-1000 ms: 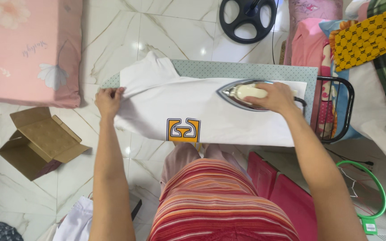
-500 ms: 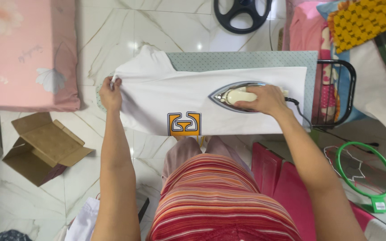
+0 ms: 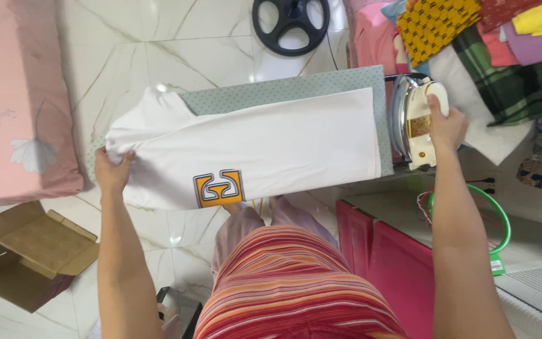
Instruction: The person irons a white t-shirt with a yellow logo on an ironing board. They plug in the iron, place the shirt on the board, and systematically iron the front and back, adjusting the fabric as needed.
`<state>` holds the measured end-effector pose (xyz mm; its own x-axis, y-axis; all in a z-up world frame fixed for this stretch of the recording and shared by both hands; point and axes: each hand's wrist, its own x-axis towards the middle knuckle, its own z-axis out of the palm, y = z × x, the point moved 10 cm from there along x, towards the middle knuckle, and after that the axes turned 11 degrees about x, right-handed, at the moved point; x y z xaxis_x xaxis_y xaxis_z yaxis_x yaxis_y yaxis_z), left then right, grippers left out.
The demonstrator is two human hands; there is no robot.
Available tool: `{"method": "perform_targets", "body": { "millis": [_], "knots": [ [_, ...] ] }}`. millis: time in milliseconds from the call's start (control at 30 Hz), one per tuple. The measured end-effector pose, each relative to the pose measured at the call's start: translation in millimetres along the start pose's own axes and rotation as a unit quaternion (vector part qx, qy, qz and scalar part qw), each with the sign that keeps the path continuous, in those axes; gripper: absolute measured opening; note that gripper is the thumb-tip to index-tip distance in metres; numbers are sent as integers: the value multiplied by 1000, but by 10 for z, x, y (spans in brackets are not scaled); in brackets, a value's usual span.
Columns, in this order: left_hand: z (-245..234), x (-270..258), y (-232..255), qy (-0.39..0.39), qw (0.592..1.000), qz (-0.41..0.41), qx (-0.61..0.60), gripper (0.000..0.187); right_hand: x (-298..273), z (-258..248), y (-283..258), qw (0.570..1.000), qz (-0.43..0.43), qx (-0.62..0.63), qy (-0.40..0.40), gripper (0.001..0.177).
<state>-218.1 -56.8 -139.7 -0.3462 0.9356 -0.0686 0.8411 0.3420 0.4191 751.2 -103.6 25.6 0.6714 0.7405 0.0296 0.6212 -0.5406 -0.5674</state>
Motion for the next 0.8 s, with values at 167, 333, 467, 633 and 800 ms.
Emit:
{"method": "perform_targets", "body": {
  "millis": [167,333,467,633,800],
  "knots": [
    [-207,-280,-72,-8,990,-66,124,68,256,92,268,992,94,87,16,74],
    [-200,-477,-495,-42,986,-157,20,61,120,146,176,969,155,189,-26,63],
    [-74,-458,-483,-36,987,-158,8,66,-408,-317,-961,909,-316,-134,234,42],
    [-9,24,-187,-37,989,-88,-111,75,-536,994,-1571,901,-403,29,-154,35],
    [298,-134,224,-269,900,-270,-213,82,-564,1704,-1335,916,-331,24,-225,55]
  ]
}}
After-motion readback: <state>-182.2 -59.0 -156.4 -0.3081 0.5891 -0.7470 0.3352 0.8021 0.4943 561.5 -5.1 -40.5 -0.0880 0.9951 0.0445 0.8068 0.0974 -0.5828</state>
